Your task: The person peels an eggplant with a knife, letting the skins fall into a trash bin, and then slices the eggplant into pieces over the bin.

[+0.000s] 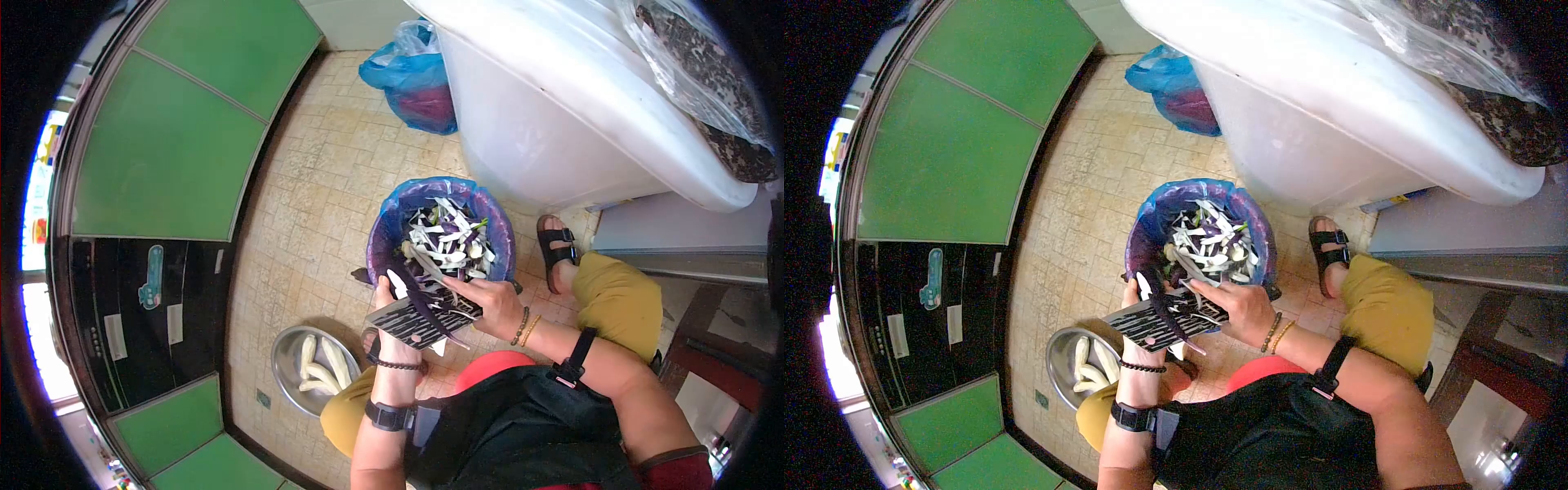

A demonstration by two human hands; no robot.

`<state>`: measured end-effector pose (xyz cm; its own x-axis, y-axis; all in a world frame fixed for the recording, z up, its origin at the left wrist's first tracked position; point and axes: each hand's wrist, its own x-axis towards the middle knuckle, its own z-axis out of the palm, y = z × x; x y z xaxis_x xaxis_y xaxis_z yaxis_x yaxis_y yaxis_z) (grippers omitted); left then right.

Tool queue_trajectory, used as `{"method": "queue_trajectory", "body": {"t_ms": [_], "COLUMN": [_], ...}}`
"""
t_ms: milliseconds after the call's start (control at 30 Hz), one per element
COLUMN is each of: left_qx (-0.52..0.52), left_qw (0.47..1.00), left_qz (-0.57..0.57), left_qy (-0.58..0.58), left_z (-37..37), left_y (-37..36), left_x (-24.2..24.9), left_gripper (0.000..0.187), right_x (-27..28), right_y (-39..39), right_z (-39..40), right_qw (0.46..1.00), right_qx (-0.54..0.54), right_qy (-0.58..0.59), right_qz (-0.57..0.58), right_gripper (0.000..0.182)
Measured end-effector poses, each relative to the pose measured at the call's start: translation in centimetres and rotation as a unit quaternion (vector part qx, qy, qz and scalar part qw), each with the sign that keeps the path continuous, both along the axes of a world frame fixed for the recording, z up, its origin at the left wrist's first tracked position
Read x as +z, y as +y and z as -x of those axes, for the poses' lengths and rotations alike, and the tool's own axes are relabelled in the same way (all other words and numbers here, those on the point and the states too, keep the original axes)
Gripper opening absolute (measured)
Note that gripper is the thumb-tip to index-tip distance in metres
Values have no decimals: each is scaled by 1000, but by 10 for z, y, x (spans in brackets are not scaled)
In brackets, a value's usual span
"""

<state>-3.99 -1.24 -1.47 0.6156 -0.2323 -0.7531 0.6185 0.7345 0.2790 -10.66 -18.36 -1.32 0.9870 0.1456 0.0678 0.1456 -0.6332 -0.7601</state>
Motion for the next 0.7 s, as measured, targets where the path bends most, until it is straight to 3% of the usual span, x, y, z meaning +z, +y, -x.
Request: {"method": "queue_trajectory", "body": {"t_ms": [167,267,400,433,500,533,567,667,700], "left_qx": [-13,-87,-23,-50,-52,-46,5,-67,-82], "left_qw": [998,991,995,995,976,994,993,996,995], "left_qz": [-58,-101,-100,-57,-144,-55,-113,-60,-49], "left_qy": [7,-13,-16,-69,-155,-77,16,20,2], "left_z": [7,10,6,7,1,-2,-7,-4,0], "left_y": [-6,-12,0,5,0,4,-1,12,1], "left_x": [16,27,2,-2,2,-7,-12,-33,-9], "left_gripper": [44,41,47,52,57,59,60,61,59], "right_x": [-14,-20,-6,-2,4,13,17,12,12], "right_y": [2,5,10,13,19,19,19,16,15], "right_z": [-4,-6,-5,-5,-3,-2,0,3,3], "right_qw": [999,997,998,997,995,995,996,997,997], "right_qx": [-39,-69,-41,-17,-10,12,33,34,32], "right_qy": [2,19,14,-8,-35,-28,-20,-38,-40], "right_qz": [-1,-1,-45,-80,-97,-90,-83,-59,-51], "right_gripper": [57,50,50,52,59,61,64,69,70]}}
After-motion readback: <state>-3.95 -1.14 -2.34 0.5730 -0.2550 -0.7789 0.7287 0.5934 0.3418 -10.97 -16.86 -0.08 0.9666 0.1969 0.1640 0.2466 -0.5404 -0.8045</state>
